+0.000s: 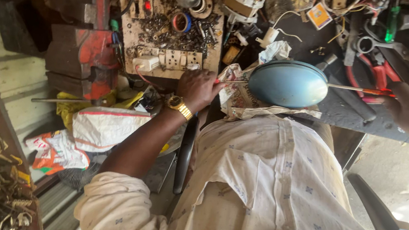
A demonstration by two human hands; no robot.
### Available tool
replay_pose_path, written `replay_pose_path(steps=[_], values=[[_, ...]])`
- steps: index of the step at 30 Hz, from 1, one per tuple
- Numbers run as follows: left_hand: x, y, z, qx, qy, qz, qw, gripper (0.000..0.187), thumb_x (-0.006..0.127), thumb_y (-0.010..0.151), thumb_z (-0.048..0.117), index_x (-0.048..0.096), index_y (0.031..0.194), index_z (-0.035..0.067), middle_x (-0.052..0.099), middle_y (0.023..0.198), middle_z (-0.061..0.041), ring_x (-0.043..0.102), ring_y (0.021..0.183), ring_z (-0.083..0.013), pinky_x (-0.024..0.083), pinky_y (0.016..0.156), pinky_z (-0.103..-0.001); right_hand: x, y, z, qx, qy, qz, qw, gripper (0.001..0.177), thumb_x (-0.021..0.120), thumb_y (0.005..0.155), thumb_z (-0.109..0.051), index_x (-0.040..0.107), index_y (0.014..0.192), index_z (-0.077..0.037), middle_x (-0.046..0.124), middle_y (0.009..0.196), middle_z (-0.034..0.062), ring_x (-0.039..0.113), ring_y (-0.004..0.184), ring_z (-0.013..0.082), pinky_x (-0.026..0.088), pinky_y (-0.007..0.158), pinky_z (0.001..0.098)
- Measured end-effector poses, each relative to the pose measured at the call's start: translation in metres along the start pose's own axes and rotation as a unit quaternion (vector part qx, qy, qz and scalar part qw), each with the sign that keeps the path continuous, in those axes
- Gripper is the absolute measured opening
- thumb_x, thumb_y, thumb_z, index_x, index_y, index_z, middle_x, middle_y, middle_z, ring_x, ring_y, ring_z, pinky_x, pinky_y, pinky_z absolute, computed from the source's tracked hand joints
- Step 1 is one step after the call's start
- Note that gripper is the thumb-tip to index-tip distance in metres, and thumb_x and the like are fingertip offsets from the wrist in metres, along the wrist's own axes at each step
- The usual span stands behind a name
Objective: The person disassembles a blue circular electrical component using a screwdriver, then handles a copper-wound stator. They connect wires to the stator and use a test light to check for electrical continuity. The person then reassembles the component, securing the stator back into the blue housing.
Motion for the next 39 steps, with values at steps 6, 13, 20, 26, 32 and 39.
replay_pose_path(steps=[6,13,20,26,32,39], values=[[0.028,-0.006,0.000,-0.068,-0.097,-0.173,0.978,0.054,0.046,0.105,0.058,0.065,0.085,0.012,0.069,0.075,-0.010,0.067,0.063,-0.0249,0.051,0.059,-0.040,0.039,-0.008,0.026,-0.022,-0.053,-0.015,0.998,0.043,0.074,0.102,-0.052,0.063,0.091,-0.012,0.058,0.080,0.0083,0.060,0.075,0.0281,0.048,0.073,0.0409],[0.007,0.001,0.021,-0.053,-0.123,-0.123,0.983,0.056,0.047,0.101,0.061,0.066,0.081,0.012,0.070,0.073,-0.012,0.068,0.064,-0.0307,0.052,0.057,-0.045,0.047,-0.021,0.037,-0.023,-0.056,-0.006,0.998,0.052,0.071,0.109,-0.056,0.060,0.088,-0.010,0.059,0.081,0.0082,0.064,0.079,0.0279,0.049,0.077,0.0395],[-0.006,0.005,0.018,-0.090,-0.110,-0.157,0.977,0.061,0.049,0.098,0.065,0.067,0.072,0.012,0.069,0.068,-0.012,0.067,0.059,-0.0314,0.051,0.056,-0.048,0.015,0.009,0.012,0.022,-0.075,-0.058,0.995,0.052,0.059,0.106,-0.063,0.069,0.090,-0.014,0.062,0.070,0.0058,0.067,0.070,0.0222,0.054,0.065,0.0366],[-0.008,0.007,0.019,-0.121,-0.125,-0.221,0.960,0.066,0.047,0.096,0.068,0.075,0.074,0.013,0.072,0.073,-0.013,0.069,0.063,-0.0336,0.052,0.059,-0.048,-0.028,0.043,-0.013,0.197,-0.098,-0.328,0.919,0.053,0.050,0.095,-0.075,0.075,0.091,-0.027,0.073,0.071,-0.0014,0.074,0.060,0.0174,0.059,0.047,0.0365],[-0.011,0.011,0.009,-0.121,-0.125,-0.220,0.960,0.064,0.046,0.096,0.067,0.076,0.075,0.015,0.071,0.071,-0.015,0.069,0.063,-0.0356,0.052,0.057,-0.050,-0.042,0.049,-0.040,0.116,-0.108,-0.272,0.949,0.059,0.039,0.105,-0.074,0.078,0.097,-0.030,0.076,0.079,-0.0089,0.075,0.065,0.0129,0.060,0.059,0.0328],[0.005,0.003,0.016,-0.158,-0.145,-0.216,0.952,0.071,0.049,0.094,0.071,0.073,0.071,0.009,0.071,0.071,-0.015,0.070,0.065,-0.0357,0.053,0.059,-0.050,-0.028,0.037,-0.025,0.159,-0.093,-0.329,0.926,0.061,0.036,0.100,-0.073,0.079,0.098,-0.030,0.076,0.074,0.0013,0.075,0.065,0.0253,0.062,0.061,0.0410]])
Point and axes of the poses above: each hand's wrist, its own y-axis towards the middle knuckle, its own x-axis out of the palm, z = x × y, the point moved 3 cm from there along y, towards the middle knuckle
